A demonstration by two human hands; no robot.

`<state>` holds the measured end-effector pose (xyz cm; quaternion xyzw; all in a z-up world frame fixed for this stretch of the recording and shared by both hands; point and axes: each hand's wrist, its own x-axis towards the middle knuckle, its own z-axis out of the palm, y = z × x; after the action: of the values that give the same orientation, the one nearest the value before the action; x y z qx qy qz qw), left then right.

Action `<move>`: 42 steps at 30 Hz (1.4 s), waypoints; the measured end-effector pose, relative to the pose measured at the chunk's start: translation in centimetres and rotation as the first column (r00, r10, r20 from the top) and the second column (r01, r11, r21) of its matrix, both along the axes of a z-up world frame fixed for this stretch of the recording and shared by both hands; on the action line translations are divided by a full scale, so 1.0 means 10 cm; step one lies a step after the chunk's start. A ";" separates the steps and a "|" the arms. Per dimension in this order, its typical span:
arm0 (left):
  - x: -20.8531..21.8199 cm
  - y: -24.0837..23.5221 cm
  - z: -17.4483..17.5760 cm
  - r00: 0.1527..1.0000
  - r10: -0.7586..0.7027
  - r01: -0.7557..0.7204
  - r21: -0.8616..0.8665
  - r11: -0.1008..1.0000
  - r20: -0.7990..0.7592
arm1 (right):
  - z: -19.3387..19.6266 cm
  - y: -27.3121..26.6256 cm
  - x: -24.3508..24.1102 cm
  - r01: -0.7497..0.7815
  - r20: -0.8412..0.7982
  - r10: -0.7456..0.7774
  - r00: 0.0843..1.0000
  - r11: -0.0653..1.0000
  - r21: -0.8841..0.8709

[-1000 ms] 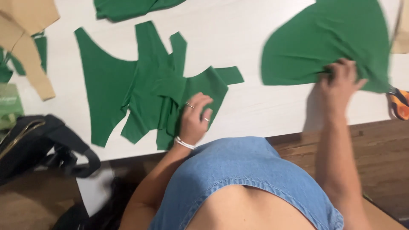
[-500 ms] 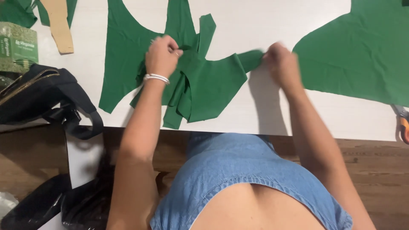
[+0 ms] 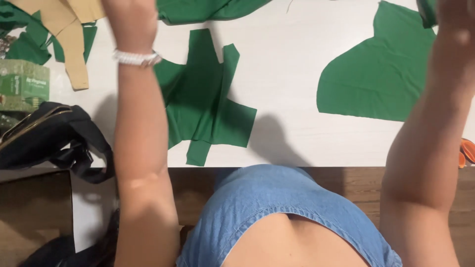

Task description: The person arranges green fabric pieces on a white table, aligns them with a beige pattern, and uses orange-handled scissors to cut the fabric. They repeatedly pick up, fold, and trim the green material while working on a flat surface.

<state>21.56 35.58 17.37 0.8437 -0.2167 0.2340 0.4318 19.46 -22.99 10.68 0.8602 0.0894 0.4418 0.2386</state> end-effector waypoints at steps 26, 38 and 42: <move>-0.60 -1.83 -2.18 0.928 -0.060 0.210 0.383 0.899 -0.368 | -1.46 0.39 -1.44 0.059 -0.368 0.401 0.839 0.605 0.794; -0.74 -1.95 -1.96 0.878 -0.083 0.230 0.264 0.937 -0.472 | -1.41 0.69 -1.51 0.184 -0.404 0.227 0.886 0.627 0.757; -0.36 -1.39 -1.86 0.947 -0.056 0.116 0.171 0.979 -0.317 | -1.42 0.69 -1.50 0.244 -0.418 0.169 0.893 0.598 0.764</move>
<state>17.97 21.70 -1.27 0.8964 -0.2039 0.0580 0.3892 4.47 -16.04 -3.52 0.9535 -0.0841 0.2180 -0.1904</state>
